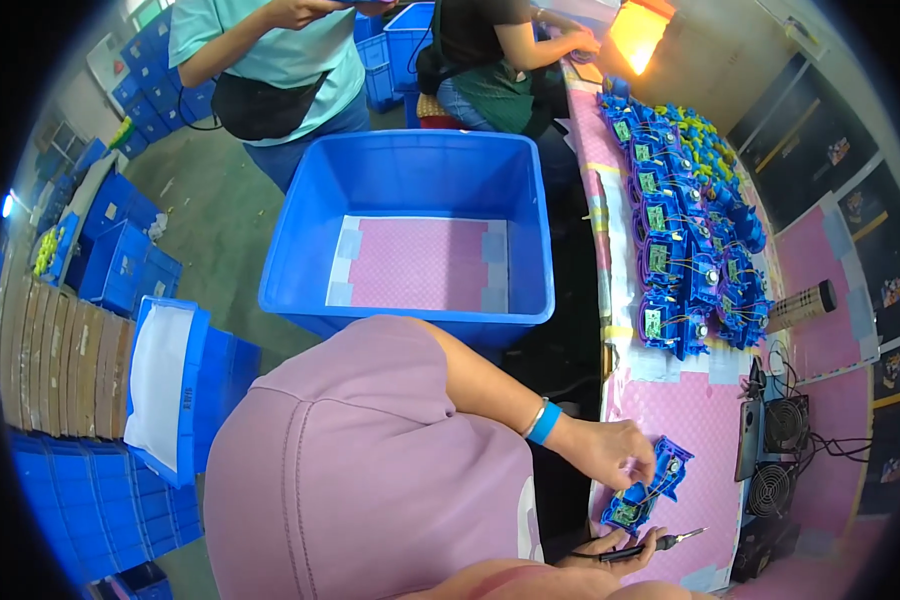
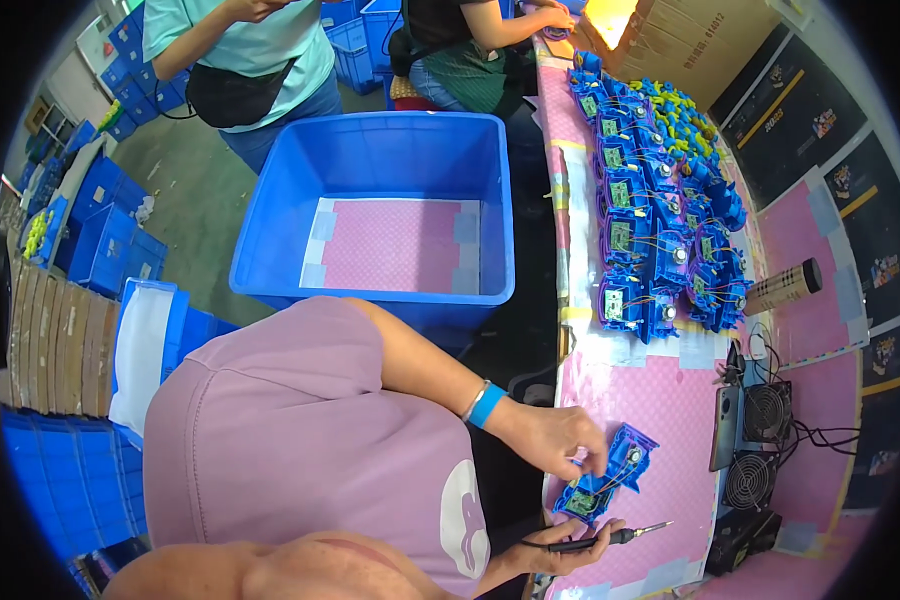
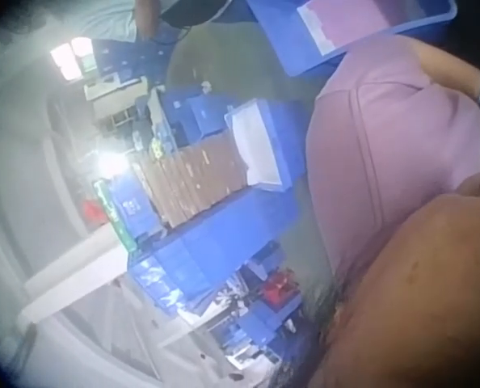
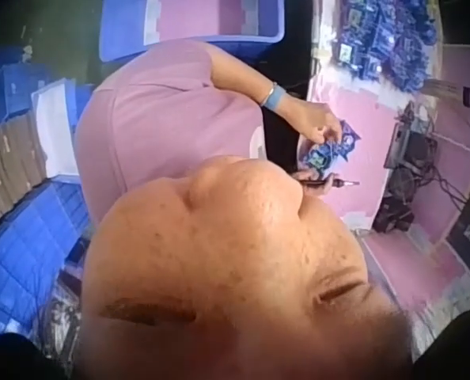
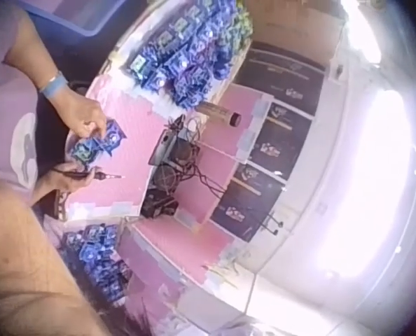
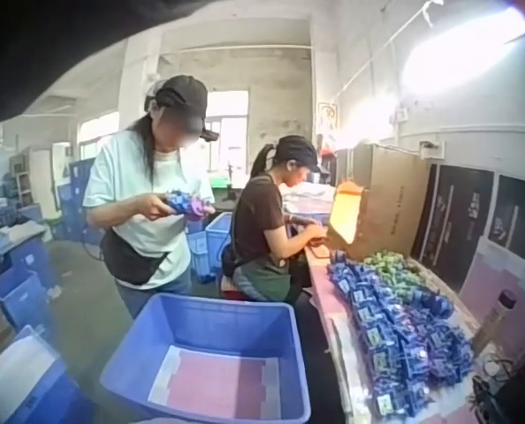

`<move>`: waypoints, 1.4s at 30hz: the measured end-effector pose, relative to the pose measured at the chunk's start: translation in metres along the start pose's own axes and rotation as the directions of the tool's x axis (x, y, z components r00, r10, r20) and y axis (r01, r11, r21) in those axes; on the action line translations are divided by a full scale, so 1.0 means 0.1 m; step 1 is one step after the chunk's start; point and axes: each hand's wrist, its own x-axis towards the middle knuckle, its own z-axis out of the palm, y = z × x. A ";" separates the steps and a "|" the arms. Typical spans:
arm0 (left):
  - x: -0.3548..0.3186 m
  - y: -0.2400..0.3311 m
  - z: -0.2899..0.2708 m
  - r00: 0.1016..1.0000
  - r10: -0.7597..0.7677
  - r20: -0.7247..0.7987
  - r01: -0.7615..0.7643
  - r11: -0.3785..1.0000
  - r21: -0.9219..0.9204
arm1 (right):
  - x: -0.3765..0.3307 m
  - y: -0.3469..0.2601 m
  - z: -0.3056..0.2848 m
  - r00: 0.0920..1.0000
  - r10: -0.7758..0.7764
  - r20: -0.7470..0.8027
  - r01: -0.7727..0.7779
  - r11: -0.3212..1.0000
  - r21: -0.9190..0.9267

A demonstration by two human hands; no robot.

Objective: Soldering electrical wires onto circuit boards within blue plastic toy housings.

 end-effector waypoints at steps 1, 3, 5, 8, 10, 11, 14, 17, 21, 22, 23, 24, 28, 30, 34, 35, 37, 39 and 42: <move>-0.08 0.03 -0.07 0.997 -0.055 0.061 0.057 0.998 -0.031 | 0.00 0.01 0.07 1.000 0.009 -0.019 -0.009 1.000 0.024; -0.23 0.08 -0.14 0.983 -0.156 0.094 0.167 0.979 -0.116 | 0.01 0.07 0.13 0.999 -0.024 -0.026 0.025 0.999 0.035; -0.31 0.09 -0.15 0.919 -0.328 0.221 0.382 0.878 -0.289 | -0.02 0.06 0.13 0.998 0.000 -0.065 0.005 0.997 0.073; -0.43 0.01 -0.15 0.902 -0.371 0.223 0.430 0.822 -0.372 | -0.01 0.06 0.15 0.999 -0.028 -0.044 0.031 0.996 0.088; -0.44 -0.01 -0.12 0.890 -0.379 0.253 0.454 0.780 -0.430 | -0.01 0.02 0.11 0.998 -0.047 -0.036 0.049 0.997 0.059; -0.44 -0.01 -0.11 0.890 -0.377 0.257 0.454 0.781 -0.429 | -0.03 0.02 0.09 0.998 -0.046 -0.039 0.048 0.997 0.056; -0.44 -0.03 -0.07 0.888 -0.376 0.265 0.459 0.751 -0.475 | -0.04 0.01 0.10 0.998 -0.035 -0.056 0.039 0.996 0.076; -0.46 -0.08 -0.05 0.876 -0.375 0.303 0.481 0.709 -0.516 | -0.04 0.02 0.13 0.997 -0.033 -0.071 0.038 0.997 0.072; -0.47 -0.10 -0.01 0.892 -0.340 0.298 0.452 0.663 -0.596 | -0.06 0.12 0.14 0.993 -0.066 -0.099 0.077 0.991 0.112; -0.47 -0.09 -0.02 0.885 -0.348 0.311 0.466 0.671 -0.576 | -0.05 0.12 0.15 0.994 -0.053 -0.101 0.065 0.990 0.122; -0.47 -0.09 -0.03 0.877 -0.355 0.323 0.480 0.678 -0.556 | -0.06 0.15 0.16 0.993 -0.053 -0.101 0.066 0.990 0.124; -0.47 -0.09 -0.03 0.877 -0.355 0.324 0.480 0.679 -0.556 | -0.07 0.19 0.16 0.992 -0.061 -0.113 0.078 0.985 0.152; -0.49 -0.09 -0.02 0.871 -0.344 0.351 0.490 0.660 -0.569 | -0.09 0.26 0.15 0.990 -0.065 -0.125 0.086 0.980 0.177; -0.49 -0.05 -0.03 0.868 -0.339 0.363 0.494 0.659 -0.566 | -0.09 0.22 0.15 0.991 -0.053 -0.122 0.072 0.984 0.161; -0.50 -0.04 -0.05 0.833 -0.376 0.405 0.548 0.659 -0.515 | -0.06 -0.01 0.16 0.990 -0.024 -0.141 0.047 0.986 0.159; -0.50 -0.06 -0.05 0.820 -0.390 0.419 0.564 0.674 -0.477 | -0.07 0.00 0.16 0.989 -0.023 -0.144 0.046 0.986 0.162; -0.51 -0.09 -0.04 0.826 -0.382 0.415 0.553 0.691 -0.465 | -0.08 0.03 0.16 0.992 -0.025 -0.124 0.047 0.984 0.174; -0.51 -0.09 -0.05 0.832 -0.374 0.410 0.541 0.709 -0.453 | -0.06 -0.01 0.17 0.989 -0.036 -0.143 0.060 0.984 0.167; -0.49 -0.08 -0.14 0.821 -0.381 0.424 0.551 0.723 -0.417 | -0.08 0.10 0.18 0.985 -0.059 -0.160 0.083 0.985 0.150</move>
